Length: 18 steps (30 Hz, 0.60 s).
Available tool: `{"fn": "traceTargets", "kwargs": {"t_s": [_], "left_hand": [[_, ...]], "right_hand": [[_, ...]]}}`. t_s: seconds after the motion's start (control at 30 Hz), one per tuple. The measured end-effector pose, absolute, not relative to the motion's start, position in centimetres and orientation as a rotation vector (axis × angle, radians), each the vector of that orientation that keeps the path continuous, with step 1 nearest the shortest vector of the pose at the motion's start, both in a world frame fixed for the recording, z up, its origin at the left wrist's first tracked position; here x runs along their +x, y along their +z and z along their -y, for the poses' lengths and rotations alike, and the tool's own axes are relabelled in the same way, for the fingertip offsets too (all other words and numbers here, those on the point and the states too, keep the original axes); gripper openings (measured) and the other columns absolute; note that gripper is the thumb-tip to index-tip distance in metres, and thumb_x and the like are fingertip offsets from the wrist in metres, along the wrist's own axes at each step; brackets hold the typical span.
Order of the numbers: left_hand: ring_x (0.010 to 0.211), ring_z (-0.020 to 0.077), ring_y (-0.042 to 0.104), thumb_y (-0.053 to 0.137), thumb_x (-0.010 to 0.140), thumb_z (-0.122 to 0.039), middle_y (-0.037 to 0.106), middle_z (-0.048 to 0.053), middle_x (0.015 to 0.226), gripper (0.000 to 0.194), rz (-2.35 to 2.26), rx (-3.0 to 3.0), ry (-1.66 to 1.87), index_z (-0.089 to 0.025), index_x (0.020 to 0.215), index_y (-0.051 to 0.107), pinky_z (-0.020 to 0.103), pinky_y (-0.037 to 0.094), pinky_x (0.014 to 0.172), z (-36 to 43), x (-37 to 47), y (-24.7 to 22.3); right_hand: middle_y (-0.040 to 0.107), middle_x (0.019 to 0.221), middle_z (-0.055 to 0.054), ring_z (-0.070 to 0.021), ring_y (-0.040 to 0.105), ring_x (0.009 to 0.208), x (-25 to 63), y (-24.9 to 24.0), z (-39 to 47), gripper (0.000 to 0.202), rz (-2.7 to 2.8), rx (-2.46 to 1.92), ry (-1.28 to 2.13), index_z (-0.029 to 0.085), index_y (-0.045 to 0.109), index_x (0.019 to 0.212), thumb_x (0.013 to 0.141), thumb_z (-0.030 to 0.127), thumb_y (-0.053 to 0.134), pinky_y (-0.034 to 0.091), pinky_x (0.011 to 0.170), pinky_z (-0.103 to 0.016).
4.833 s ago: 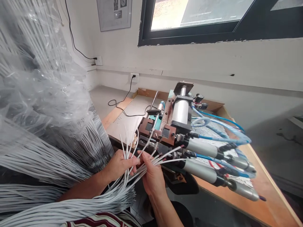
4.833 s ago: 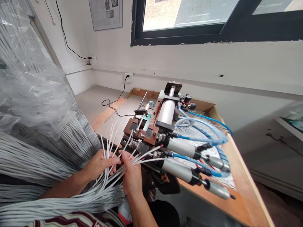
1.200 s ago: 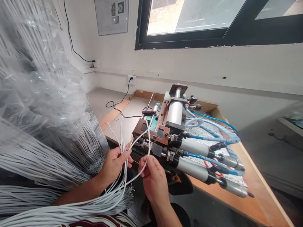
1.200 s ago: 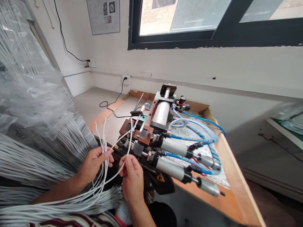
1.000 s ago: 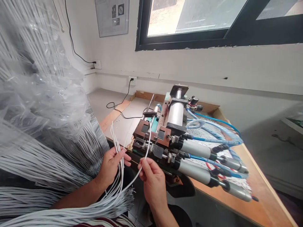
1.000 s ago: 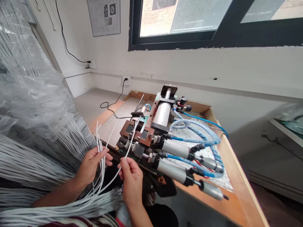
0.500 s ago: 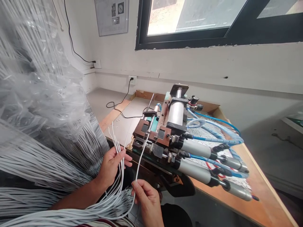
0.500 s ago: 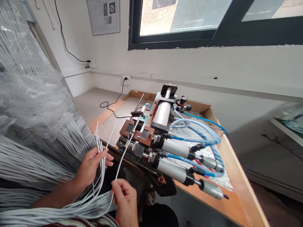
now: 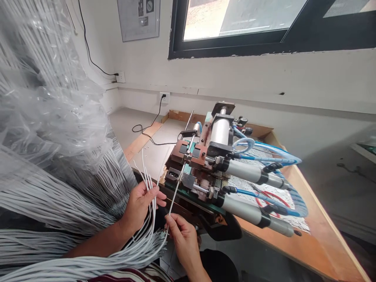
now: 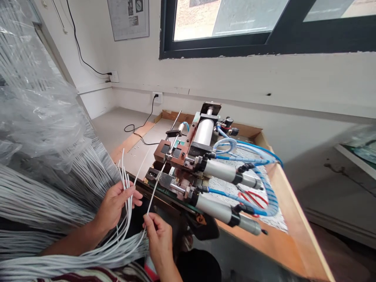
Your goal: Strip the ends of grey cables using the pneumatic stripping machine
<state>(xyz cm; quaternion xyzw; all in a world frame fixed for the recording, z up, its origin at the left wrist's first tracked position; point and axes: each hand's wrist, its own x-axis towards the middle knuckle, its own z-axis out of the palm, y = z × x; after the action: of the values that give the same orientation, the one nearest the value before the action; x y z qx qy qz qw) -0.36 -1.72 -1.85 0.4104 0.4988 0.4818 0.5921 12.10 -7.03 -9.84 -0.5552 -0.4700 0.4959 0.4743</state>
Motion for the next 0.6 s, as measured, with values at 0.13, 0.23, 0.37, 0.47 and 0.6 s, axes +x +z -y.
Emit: {"fn": "traceTargets", "kwargs": {"t_s": [0.13, 0.23, 0.37, 0.47, 0.6], "left_hand": [[0.055, 0.0137, 0.064, 0.060, 0.075, -0.036, 0.069, 0.003, 0.066, 0.023, -1.133, 0.965, 1.055, -0.015, 0.080, 0.053, 0.020, 0.041, 0.050, 1.8, -0.3, -1.9], [0.058, 0.0144, 0.064, 0.063, 0.072, -0.033, 0.069, 0.003, 0.066, 0.020, -1.084, 0.968, 0.997, -0.014, 0.075, 0.056, 0.022, 0.043, 0.054, 2.0, -0.1, -2.2], [0.060, 0.0131, 0.061, 0.067, 0.069, -0.027, 0.066, 0.001, 0.062, 0.016, -0.988, 1.041, 0.949, -0.012, 0.069, 0.062, 0.024, 0.045, 0.063, 2.3, 0.3, -2.5], [0.063, 0.0120, 0.057, 0.067, 0.068, -0.026, 0.064, 0.001, 0.063, 0.014, -0.989, 1.105, 0.948, -0.012, 0.067, 0.065, 0.024, 0.042, 0.065, 2.2, 0.2, -2.6], [0.059, 0.0092, 0.049, 0.068, 0.067, -0.026, 0.060, -0.002, 0.059, 0.014, -1.081, 1.121, 1.056, -0.013, 0.065, 0.066, 0.022, 0.038, 0.062, 1.6, -0.4, -2.4]], "right_hand": [[0.056, 0.050, -0.004, -0.0165, 0.052, 0.053, 12.4, -12.4, 6.8, 0.030, 1.717, -1.683, 1.086, 0.018, 0.059, 0.051, 0.078, 0.027, 0.049, 0.033, 0.053, -0.026], [0.064, 0.064, -0.008, -0.0202, 0.058, 0.062, 12.5, -11.6, 6.1, 0.025, 1.676, -1.714, 1.000, 0.019, 0.066, 0.064, 0.079, 0.028, 0.048, 0.038, 0.058, -0.028], [0.065, 0.078, -0.006, -0.0178, 0.057, 0.065, 12.6, -6.9, 4.0, 0.033, 1.144, -1.241, 1.068, 0.019, 0.065, 0.096, 0.080, 0.043, 0.048, 0.043, 0.060, -0.028], [0.057, 0.061, 0.000, -0.0113, 0.046, 0.048, 12.4, -4.7, 3.0, 0.029, 0.858, -1.031, 1.229, 0.017, 0.066, 0.085, 0.074, 0.043, 0.059, 0.038, 0.048, -0.024], [0.054, 0.058, 0.001, -0.0079, 0.039, 0.048, 11.9, -5.7, 3.0, 0.026, 0.738, -1.003, 1.249, 0.015, 0.068, 0.077, 0.072, 0.040, 0.064, 0.032, 0.047, -0.022]]}}
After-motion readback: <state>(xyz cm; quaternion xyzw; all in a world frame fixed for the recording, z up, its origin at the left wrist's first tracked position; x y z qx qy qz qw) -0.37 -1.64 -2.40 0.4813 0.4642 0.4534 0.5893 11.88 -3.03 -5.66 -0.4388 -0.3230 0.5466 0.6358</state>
